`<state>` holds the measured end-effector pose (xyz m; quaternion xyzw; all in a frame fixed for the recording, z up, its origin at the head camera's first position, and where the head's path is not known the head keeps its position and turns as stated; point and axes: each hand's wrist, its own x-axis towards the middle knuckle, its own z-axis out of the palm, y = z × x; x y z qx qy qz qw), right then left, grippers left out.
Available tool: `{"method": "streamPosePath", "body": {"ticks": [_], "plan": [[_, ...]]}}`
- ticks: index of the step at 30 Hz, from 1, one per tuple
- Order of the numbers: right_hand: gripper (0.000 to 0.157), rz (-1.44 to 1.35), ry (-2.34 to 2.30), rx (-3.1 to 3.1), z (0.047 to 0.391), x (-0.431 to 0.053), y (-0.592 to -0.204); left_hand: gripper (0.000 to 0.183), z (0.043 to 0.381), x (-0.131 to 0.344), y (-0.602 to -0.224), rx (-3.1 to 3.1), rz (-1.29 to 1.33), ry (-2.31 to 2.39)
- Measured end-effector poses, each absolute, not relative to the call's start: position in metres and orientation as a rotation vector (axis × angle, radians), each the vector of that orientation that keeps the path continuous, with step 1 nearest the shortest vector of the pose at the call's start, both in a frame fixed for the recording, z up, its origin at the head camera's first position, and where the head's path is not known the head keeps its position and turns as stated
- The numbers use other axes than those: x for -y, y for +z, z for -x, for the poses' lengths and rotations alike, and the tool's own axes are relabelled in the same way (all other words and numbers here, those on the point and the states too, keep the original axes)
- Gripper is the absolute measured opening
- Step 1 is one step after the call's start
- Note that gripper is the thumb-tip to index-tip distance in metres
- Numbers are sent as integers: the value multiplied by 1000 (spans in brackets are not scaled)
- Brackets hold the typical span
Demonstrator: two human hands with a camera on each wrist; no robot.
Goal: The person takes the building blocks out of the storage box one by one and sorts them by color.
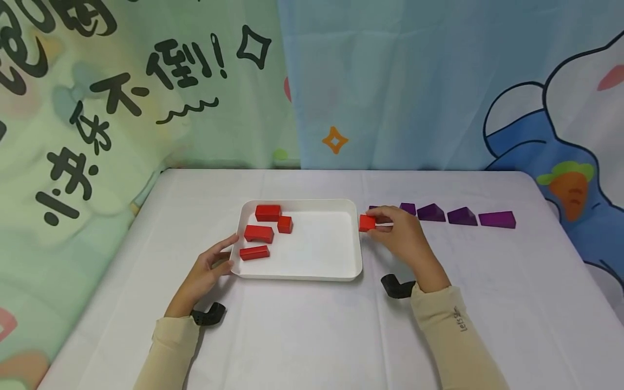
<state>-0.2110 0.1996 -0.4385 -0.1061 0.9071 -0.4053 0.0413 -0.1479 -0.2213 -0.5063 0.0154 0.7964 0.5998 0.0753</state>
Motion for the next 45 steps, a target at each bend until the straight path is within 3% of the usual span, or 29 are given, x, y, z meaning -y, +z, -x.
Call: {"method": "streamPosePath", "body": {"ticks": [17,25,35,45], "plan": [[42,178,-1101,-2738,223,-229,-475,58,147,221,-508,-2385,-16,1810],[47,235,-1093,-2730,223,-228,-458,57,148,222,-508,-2397,-46,1792],[42,381,-1216,-2755,239,-188,-426,58,149,224,-508,-2399,-54,1794],[34,518,-1390,-2602,264,-130,-438,57,151,227,-513,-2420,-112,1803]]}}
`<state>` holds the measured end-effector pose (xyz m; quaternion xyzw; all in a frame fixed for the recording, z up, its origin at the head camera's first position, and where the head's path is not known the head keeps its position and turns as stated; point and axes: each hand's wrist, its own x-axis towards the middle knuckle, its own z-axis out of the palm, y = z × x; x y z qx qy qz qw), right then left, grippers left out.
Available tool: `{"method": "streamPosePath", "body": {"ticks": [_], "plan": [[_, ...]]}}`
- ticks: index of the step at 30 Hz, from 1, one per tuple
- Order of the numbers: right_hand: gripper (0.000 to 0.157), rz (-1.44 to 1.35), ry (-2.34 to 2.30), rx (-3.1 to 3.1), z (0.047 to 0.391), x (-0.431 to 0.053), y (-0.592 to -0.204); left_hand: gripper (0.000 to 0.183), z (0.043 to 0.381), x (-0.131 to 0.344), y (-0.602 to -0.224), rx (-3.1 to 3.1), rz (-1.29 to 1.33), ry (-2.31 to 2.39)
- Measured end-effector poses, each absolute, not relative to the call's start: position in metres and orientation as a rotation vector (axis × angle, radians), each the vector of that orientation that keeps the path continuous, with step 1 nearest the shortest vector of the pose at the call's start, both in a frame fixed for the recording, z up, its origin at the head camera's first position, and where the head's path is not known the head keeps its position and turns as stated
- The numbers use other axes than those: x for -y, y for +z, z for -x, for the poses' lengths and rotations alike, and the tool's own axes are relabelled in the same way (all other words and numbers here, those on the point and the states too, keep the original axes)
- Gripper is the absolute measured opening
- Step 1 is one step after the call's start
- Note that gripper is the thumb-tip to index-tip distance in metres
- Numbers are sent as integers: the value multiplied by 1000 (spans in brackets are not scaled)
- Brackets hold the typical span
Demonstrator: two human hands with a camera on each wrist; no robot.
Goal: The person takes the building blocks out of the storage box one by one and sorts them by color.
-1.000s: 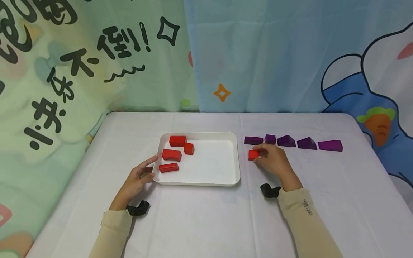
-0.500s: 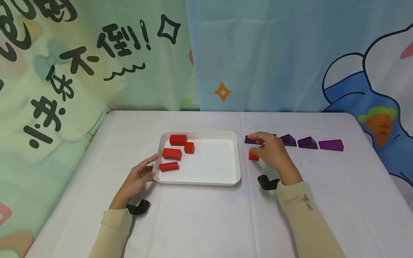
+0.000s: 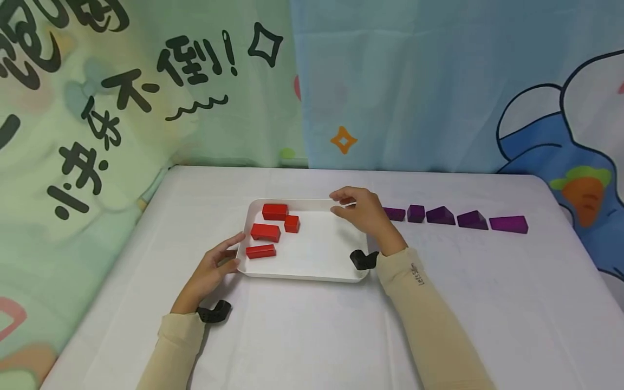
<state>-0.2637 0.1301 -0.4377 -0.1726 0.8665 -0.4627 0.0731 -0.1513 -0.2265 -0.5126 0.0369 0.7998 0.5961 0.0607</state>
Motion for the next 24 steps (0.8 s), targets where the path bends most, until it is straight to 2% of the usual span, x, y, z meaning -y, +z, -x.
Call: {"method": "streamPosePath", "body": {"ticks": [12,20,24], "plan": [[36,620,-1328,-2467,280,-74,-462,57,152,227,-513,-2431,-99,1782],[39,602,-1208,-2500,281,-54,-472,57,153,227,-514,-2425,-100,1794],[35,628,-1171,-2533,281,-48,-479,57,153,228,-514,-2428,-106,1792]]}}
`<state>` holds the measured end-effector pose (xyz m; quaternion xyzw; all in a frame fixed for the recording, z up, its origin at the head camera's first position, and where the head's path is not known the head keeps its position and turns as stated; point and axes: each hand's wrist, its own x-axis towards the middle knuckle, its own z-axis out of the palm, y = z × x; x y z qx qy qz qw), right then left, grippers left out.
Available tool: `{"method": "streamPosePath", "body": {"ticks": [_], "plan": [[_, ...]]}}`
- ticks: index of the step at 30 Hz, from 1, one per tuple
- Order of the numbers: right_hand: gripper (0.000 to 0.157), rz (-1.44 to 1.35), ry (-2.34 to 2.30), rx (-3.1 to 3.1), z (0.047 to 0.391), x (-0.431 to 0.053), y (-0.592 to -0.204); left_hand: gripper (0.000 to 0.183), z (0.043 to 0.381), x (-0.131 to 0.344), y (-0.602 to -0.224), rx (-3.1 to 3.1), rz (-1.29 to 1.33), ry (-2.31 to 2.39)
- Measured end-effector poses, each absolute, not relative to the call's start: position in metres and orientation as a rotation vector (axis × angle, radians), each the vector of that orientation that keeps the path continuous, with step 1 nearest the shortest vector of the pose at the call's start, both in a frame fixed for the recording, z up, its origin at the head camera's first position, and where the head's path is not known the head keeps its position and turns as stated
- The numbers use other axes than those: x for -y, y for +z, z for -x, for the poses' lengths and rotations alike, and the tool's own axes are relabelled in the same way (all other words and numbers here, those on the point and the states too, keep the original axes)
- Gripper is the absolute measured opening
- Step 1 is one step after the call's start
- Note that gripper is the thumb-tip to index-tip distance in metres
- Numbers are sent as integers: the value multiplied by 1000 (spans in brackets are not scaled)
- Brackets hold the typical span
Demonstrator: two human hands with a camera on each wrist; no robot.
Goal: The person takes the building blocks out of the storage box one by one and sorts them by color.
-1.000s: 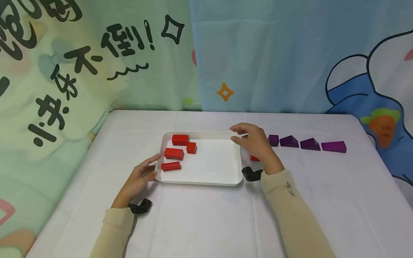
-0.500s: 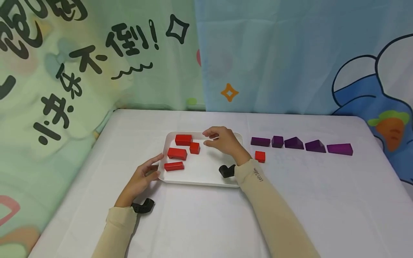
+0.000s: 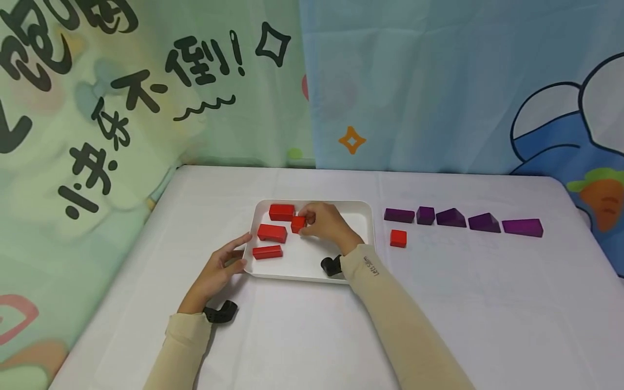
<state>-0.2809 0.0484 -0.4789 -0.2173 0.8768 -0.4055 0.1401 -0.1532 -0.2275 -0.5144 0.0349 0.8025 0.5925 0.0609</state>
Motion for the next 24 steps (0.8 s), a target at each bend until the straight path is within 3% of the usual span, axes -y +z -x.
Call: {"method": "streamPosePath", "body": {"ticks": [6,24], "plan": [[31,624,-1227,-2510,279,-51,-478,57,153,227,-514,-2435,-105,1786],[43,589,-1492,-2380,251,-116,-438,57,151,225,-512,-2448,-84,1778]]}}
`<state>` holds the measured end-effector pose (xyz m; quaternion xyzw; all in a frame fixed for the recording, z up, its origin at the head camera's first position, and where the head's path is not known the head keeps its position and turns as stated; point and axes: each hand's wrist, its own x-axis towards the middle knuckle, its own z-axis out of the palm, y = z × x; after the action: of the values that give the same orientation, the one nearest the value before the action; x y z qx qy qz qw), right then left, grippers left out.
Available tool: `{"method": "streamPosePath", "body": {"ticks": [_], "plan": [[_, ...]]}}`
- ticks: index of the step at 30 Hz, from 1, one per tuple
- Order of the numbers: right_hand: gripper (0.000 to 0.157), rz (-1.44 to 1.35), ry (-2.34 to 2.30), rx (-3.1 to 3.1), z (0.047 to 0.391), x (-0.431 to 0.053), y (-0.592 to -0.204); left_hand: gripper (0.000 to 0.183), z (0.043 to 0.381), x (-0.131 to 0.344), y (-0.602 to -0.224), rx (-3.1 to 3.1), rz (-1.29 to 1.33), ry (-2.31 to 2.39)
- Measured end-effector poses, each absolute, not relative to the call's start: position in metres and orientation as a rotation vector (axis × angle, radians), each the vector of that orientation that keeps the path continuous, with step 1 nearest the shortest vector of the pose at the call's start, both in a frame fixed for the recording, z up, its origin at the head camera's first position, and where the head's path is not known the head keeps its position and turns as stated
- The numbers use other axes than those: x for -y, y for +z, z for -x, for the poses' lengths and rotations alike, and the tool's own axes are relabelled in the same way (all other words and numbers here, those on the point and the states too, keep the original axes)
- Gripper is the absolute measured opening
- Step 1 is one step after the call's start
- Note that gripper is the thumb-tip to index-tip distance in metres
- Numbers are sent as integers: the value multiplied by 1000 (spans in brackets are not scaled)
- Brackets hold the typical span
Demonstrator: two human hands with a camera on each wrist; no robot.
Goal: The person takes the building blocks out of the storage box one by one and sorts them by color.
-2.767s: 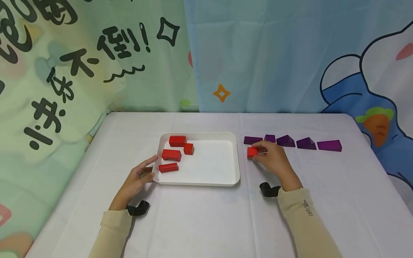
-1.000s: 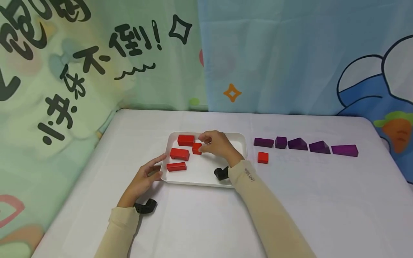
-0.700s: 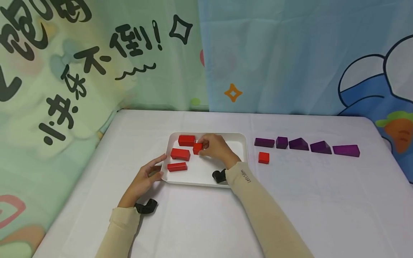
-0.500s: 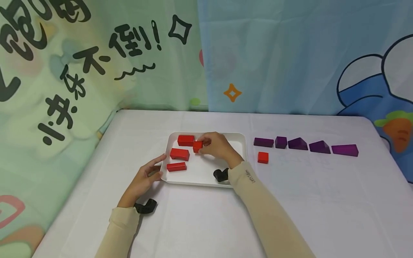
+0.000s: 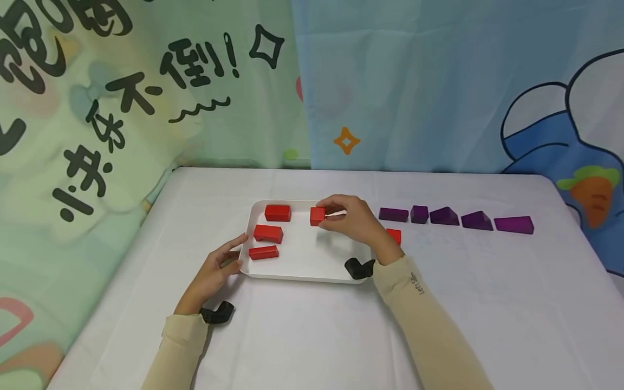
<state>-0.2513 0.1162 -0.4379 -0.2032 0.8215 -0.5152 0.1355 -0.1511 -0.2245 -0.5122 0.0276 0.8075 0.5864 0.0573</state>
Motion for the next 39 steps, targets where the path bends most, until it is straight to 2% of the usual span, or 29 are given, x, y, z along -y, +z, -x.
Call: {"method": "streamPosePath", "body": {"ticks": [10,23,32,39], "plan": [[47,482,-1484,-2478,232,-176,-430,58,150,227,-512,-2460,-42,1752],[49,334,-1279,-2701,216,-246,-440,56,146,227,-510,-2446,-35,1775],[47,271,-1159,-2735,216,-274,-460,57,147,225,-508,-2444,-70,1770],[51,176,-1151,-2697,217,-284,-477,57,147,223,-508,-2440,-65,1762]]}}
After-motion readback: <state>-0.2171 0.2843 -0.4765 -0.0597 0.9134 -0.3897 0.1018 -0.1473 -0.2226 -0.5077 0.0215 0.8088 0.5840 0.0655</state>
